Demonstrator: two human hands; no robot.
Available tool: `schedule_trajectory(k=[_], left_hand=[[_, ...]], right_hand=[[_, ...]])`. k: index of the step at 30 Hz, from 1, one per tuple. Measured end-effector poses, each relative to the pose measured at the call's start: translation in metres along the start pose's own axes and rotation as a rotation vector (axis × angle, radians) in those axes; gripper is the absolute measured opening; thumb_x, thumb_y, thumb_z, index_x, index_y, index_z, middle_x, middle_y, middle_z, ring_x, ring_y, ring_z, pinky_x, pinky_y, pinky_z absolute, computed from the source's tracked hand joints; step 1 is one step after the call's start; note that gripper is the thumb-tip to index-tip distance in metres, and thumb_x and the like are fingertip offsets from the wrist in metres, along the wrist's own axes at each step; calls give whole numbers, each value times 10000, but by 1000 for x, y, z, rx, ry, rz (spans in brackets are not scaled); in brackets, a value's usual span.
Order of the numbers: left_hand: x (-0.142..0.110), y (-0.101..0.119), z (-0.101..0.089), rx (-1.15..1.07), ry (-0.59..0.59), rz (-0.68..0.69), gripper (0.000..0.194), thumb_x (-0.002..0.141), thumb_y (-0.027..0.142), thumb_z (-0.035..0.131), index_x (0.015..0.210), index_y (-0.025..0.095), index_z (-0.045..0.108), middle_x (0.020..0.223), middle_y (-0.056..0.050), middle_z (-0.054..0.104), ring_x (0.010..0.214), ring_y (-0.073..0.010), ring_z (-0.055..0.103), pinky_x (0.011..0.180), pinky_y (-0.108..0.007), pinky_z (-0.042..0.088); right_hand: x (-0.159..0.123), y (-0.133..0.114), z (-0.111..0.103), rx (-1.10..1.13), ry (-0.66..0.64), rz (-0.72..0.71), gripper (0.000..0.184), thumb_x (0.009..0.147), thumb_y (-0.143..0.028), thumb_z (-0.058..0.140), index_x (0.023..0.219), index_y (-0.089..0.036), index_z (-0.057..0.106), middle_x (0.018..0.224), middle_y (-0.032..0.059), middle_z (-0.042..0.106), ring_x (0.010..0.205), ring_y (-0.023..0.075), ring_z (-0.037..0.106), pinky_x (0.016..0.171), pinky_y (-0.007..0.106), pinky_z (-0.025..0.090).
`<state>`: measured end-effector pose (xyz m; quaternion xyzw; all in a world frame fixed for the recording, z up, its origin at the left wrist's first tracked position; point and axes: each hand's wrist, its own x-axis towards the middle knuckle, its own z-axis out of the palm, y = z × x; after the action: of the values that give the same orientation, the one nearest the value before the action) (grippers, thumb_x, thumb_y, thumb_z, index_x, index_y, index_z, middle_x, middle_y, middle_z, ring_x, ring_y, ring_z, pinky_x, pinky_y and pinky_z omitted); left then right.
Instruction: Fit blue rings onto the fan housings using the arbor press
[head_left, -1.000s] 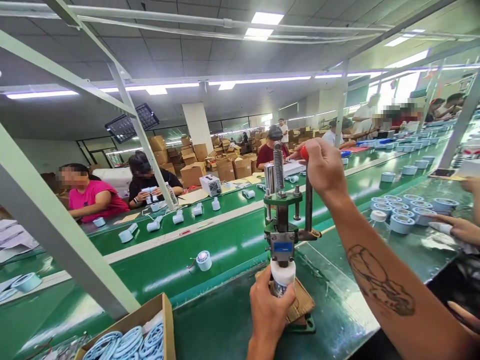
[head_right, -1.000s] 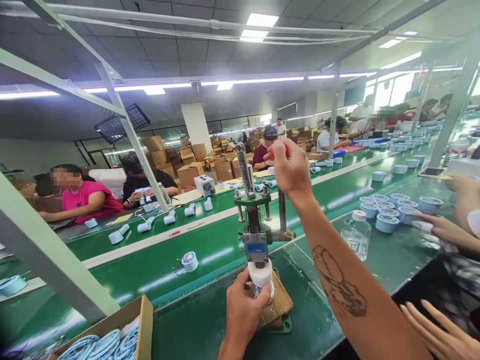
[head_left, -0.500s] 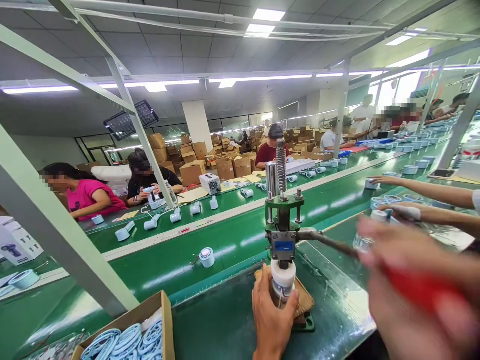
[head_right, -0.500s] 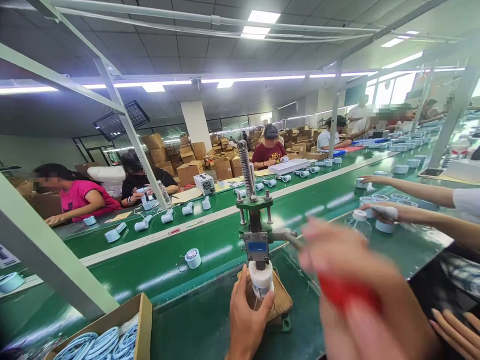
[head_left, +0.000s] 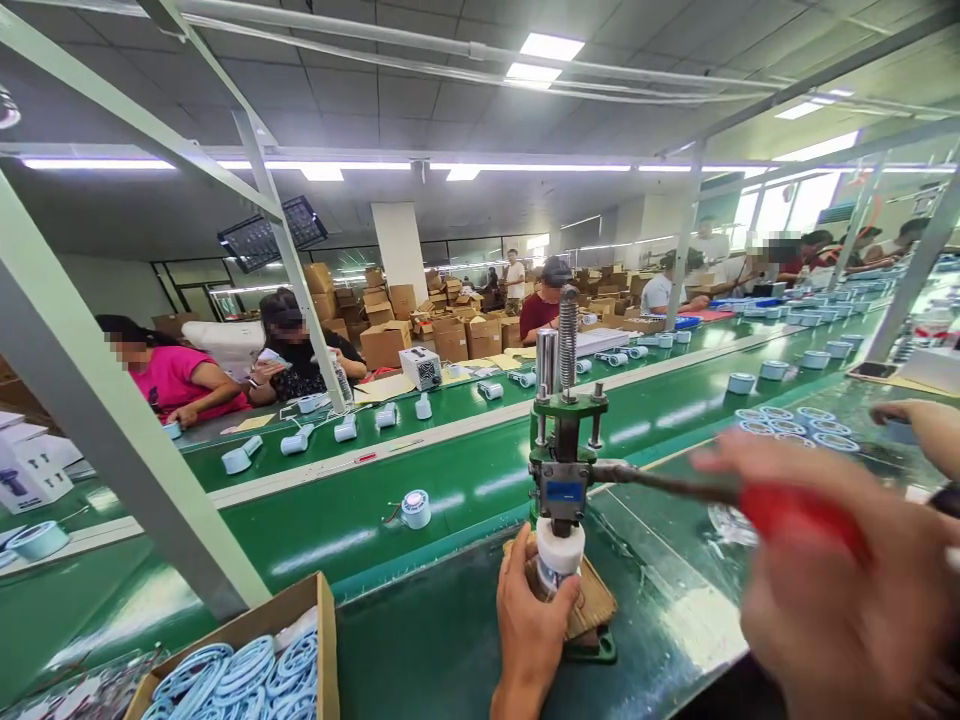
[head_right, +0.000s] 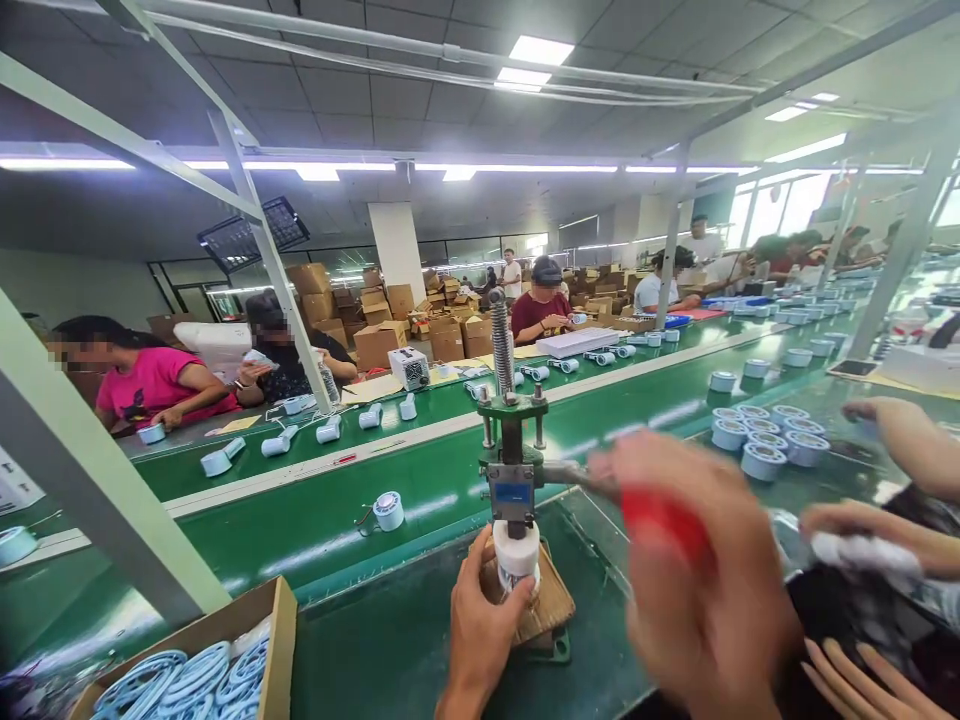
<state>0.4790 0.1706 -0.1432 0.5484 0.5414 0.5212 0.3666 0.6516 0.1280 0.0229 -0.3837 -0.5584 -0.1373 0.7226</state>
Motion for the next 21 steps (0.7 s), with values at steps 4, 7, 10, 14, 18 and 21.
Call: schedule_trajectory(k=[4, 7, 10, 14, 18, 21], left_hand=[[-1, 19, -1, -104, 1, 38, 573, 780, 340, 730, 1323, 182, 637, 1187, -79, 752, 1071, -245, 714, 978, -348, 555], [-5, 15, -5, -12, 20, 104, 491, 766, 331, 733, 1233, 192, 685, 1144, -68, 766, 1033, -254, 721, 951, -355, 567], [-14, 1, -15, 137, 23, 187, 527, 722, 294, 743, 1237, 219, 661, 1185, -50, 749, 1076, -262, 704, 975, -359, 554], [-32, -4, -27, 231, 76, 216, 436, 713, 265, 712, 1131, 239, 592, 1042, -17, 743, 955, -229, 706, 852, -324, 555], [-43, 0, -24, 261, -62, 247, 361, 672, 208, 682, 1001, 251, 541, 945, -11, 714, 842, -203, 684, 774, -300, 529], [-44, -11, -1, 367, -285, 326, 353, 644, 243, 772, 951, 257, 599, 940, -39, 730, 859, -252, 692, 756, -325, 530]], right_hand=[[100, 16, 81, 160, -56, 19, 297, 1030, -517, 424, 1079, -284, 601, 943, 48, 705, 950, 239, 686, 936, 472, 517], [127, 36, 115, 204, -113, 91, 268, 1038, -491, 401, 982, -254, 513, 811, 26, 685, 812, 200, 679, 797, 375, 519], [127, 50, 122, 198, -109, 113, 240, 1040, -462, 391, 977, -258, 501, 763, 13, 674, 783, 198, 678, 768, 360, 509], [124, 57, 120, 187, -95, 68, 258, 1037, -477, 393, 953, -263, 511, 772, 15, 668, 784, 210, 679, 809, 398, 510], [124, 58, 125, 201, -74, 85, 275, 1038, -494, 380, 971, -258, 505, 787, 11, 662, 805, 214, 686, 809, 408, 526], [125, 57, 125, 230, -93, 104, 290, 1023, -520, 416, 978, -249, 510, 774, 0, 642, 783, 205, 678, 802, 396, 528]])
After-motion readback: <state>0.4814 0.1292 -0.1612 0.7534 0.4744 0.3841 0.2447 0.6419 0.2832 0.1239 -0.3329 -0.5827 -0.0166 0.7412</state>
